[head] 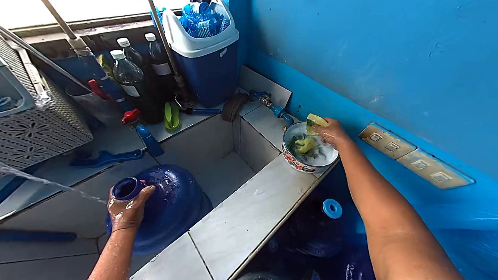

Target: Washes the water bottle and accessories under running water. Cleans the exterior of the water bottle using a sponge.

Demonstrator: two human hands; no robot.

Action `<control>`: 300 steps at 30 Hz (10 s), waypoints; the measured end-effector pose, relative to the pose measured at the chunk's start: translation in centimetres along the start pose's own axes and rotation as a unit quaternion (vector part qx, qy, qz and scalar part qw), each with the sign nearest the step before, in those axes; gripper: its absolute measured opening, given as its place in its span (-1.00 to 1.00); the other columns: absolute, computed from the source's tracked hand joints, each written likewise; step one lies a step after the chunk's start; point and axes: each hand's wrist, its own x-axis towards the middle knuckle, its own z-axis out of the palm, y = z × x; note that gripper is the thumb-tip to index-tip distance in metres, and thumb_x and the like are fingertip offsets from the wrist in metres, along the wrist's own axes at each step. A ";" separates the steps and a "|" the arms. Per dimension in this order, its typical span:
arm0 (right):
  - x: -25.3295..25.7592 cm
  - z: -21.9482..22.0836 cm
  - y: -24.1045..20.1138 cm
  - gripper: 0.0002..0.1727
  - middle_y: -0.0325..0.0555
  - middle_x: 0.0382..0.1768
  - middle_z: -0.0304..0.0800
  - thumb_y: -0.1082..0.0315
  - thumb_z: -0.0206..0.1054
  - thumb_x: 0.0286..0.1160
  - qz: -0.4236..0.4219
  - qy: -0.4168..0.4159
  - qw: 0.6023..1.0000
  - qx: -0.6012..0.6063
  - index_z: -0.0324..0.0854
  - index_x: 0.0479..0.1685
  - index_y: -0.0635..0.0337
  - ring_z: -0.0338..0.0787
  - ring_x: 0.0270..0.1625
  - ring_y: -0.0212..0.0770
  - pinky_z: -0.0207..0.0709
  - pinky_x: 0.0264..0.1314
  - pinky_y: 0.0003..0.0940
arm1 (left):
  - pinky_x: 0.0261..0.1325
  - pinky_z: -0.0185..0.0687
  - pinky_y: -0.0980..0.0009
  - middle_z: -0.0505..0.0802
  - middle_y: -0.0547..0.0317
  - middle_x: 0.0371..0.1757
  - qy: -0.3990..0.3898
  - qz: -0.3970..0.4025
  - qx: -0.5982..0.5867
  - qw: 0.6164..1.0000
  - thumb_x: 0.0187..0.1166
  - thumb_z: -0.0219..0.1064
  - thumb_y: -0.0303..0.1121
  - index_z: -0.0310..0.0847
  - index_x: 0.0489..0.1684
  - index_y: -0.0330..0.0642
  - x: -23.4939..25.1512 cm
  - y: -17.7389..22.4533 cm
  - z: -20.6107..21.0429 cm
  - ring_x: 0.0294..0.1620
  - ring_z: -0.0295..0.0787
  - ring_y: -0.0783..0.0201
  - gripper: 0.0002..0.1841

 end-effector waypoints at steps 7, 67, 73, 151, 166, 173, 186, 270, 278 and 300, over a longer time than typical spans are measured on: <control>0.1 5.4 1.0 -0.14 0.53 0.54 0.45 0.03 0.54 0.45 -0.053 -0.168 0.937 -0.303 0.32 0.75 0.14 0.46 0.57 0.53 0.27 0.51 0.57 | 0.33 0.52 0.50 0.69 -0.21 0.20 -0.004 0.005 -0.001 1.000 -0.04 0.60 -0.38 0.26 0.43 -0.60 0.1 0.0 0.3 0.16 0.67 0.37 -0.09; -14.4 44.4 -22.4 -0.53 0.38 0.54 0.55 0.37 -0.09 0.87 -0.364 -0.466 0.804 -0.057 0.49 0.54 0.47 0.48 0.67 0.24 0.22 0.78 0.06 | -0.17 0.77 0.24 0.80 0.09 -0.35 0.308 -0.217 -0.202 0.904 0.46 0.24 -0.51 0.55 -0.13 -0.32 4.8 -8.1 -11.2 -0.31 0.79 0.25 -0.88; -8.1 46.1 -14.4 -0.52 0.32 0.49 0.61 0.24 -0.03 0.85 -0.307 -0.464 0.813 -0.172 0.52 0.53 0.34 0.56 0.59 0.25 0.37 0.61 0.26 | 0.18 0.64 -0.03 0.76 -0.16 0.12 0.417 -0.342 -0.174 0.824 0.71 0.29 -0.20 0.53 0.36 -0.37 4.1 -10.0 -13.1 0.09 0.70 0.03 -0.56; -11.6 45.4 -22.4 -0.60 0.49 0.22 0.73 0.44 -0.02 0.82 -0.370 -0.434 0.821 -0.014 0.62 0.28 0.56 0.70 0.34 0.35 0.44 0.50 0.17 | -0.10 0.81 0.38 0.91 0.27 -0.19 0.200 -0.175 -0.306 0.914 0.18 0.33 -0.38 0.68 -0.13 -0.01 3.0 -8.6 -10.5 -0.15 0.87 0.37 -0.73; -22.8 43.9 -21.2 -0.69 0.15 0.18 0.86 0.26 0.29 0.57 -0.704 -0.388 0.595 -0.030 0.80 0.05 0.28 0.76 0.40 0.19 0.52 0.53 0.16 | -0.24 0.77 0.28 0.78 0.14 -0.44 0.316 -0.233 -0.291 0.872 0.48 0.14 -0.54 0.50 -0.25 -0.20 3.3 -7.7 -10.5 -0.39 0.77 0.27 -0.94; -6.5 49.5 -16.4 -0.48 0.50 0.34 0.66 0.18 0.01 0.88 -0.275 -0.494 0.814 -0.130 0.56 0.41 0.52 0.64 0.46 0.35 0.39 0.59 0.23 | 0.03 0.79 0.19 0.85 0.08 -0.14 0.229 -0.181 -0.282 0.914 0.36 0.36 -0.25 0.61 0.00 -0.22 3.1 -10.1 -13.6 -0.08 0.82 0.21 -0.68; -23.2 43.6 -25.6 -0.63 0.29 0.21 0.78 0.27 0.26 0.66 -0.623 -0.509 0.575 -0.150 0.71 0.19 0.40 0.71 0.39 0.24 0.50 0.46 0.22 | -0.23 0.77 0.31 0.80 0.11 -0.39 0.296 -0.244 -0.296 0.875 0.48 0.19 -0.59 0.53 -0.17 -0.28 3.0 -6.9 -9.8 -0.36 0.79 0.29 -0.91; -14.8 36.0 -19.7 -0.51 0.28 0.61 0.52 0.45 0.13 0.62 -0.564 -0.201 0.799 -0.057 0.55 0.52 0.42 0.35 0.77 0.27 0.12 0.83 0.20 | 0.43 0.61 0.05 0.69 -0.29 0.35 -0.216 -0.188 0.093 0.954 0.07 0.74 -0.41 0.27 0.64 -0.33 4.9 4.8 -9.0 0.34 0.69 -0.02 -0.02; -18.2 37.1 -27.8 -0.63 0.35 0.38 0.69 0.38 0.12 0.74 -0.487 -0.319 0.808 -0.092 0.68 0.28 0.43 0.61 0.54 0.27 0.37 0.63 0.24 | 0.59 0.45 0.11 0.51 -0.26 0.59 -0.088 -0.204 0.097 0.970 0.08 0.71 -0.28 0.06 0.78 -0.29 -0.6 5.4 -9.3 0.56 0.51 0.02 0.12; -18.0 34.6 -22.3 -0.46 0.24 0.69 0.42 0.40 0.04 0.71 -0.536 -0.268 0.792 -0.118 0.41 0.66 0.35 0.33 0.78 0.23 0.17 0.80 0.17 | 0.43 0.65 0.12 0.66 -0.23 0.44 -0.212 -0.151 0.099 0.960 0.11 0.67 -0.46 0.24 0.71 -0.26 6.9 4.3 -13.3 0.38 0.69 0.06 -0.03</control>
